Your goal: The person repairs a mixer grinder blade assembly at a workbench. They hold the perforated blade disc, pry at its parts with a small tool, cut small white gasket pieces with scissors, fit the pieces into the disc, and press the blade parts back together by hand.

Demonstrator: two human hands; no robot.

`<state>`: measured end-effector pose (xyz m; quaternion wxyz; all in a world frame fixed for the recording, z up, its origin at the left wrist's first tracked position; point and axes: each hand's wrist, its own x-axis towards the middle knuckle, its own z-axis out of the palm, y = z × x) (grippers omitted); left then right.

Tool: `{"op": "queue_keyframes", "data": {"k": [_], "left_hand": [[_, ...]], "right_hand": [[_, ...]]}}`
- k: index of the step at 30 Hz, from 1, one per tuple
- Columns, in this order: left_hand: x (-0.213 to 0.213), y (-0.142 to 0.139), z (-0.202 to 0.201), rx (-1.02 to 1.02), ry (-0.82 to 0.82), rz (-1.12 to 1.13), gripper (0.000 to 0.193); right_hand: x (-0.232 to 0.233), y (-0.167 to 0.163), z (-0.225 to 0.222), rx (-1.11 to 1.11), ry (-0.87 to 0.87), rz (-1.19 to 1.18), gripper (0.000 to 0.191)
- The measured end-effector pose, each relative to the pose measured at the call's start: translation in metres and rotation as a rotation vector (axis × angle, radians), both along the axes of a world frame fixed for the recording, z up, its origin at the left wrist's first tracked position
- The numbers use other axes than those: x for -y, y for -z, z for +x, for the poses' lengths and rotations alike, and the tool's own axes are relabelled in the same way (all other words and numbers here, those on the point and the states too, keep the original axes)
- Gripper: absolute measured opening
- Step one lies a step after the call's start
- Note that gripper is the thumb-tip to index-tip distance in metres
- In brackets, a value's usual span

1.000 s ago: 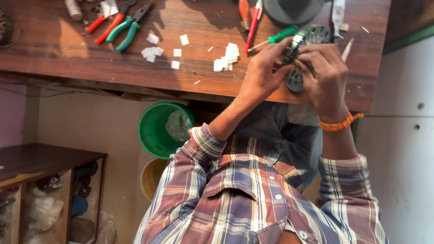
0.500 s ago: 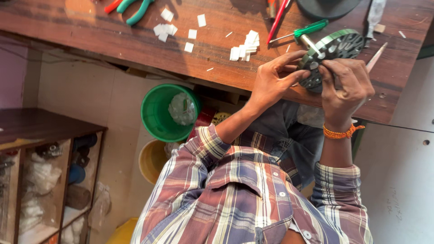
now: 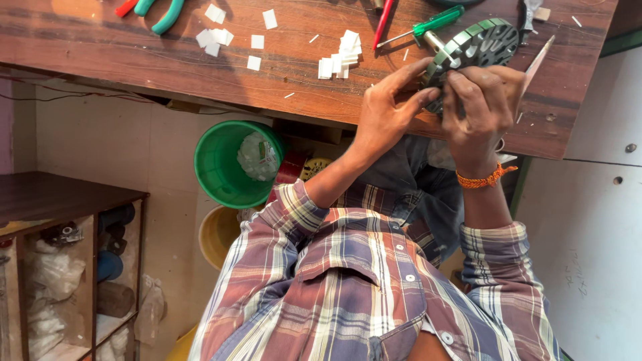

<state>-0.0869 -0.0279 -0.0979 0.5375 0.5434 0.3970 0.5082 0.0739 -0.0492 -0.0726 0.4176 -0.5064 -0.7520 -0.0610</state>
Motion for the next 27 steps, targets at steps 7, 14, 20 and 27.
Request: {"op": "queue_keyframes", "data": {"k": [7, 14, 20, 27], "left_hand": [[-0.032, 0.001, -0.088, -0.713, -0.364, 0.571, 0.039], [-0.057, 0.013, -0.13, -0.848, -0.332, 0.575, 0.03], [-0.103, 0.019, -0.111, -0.906, -0.116, 0.44, 0.023], [-0.09, 0.008, -0.12, -0.263, 0.091, 0.141, 0.012]], "right_hand": [[0.03, 0.013, 0.011, -0.151, 0.161, 0.002, 0.004], [0.045, 0.024, 0.03, -0.294, 0.198, -0.102, 0.006], [0.059, 0.02, 0.04, -0.319, 0.196, -0.105, 0.013], [0.072, 0.001, 0.02, -0.846, -0.011, -0.373, 0.042]]}}
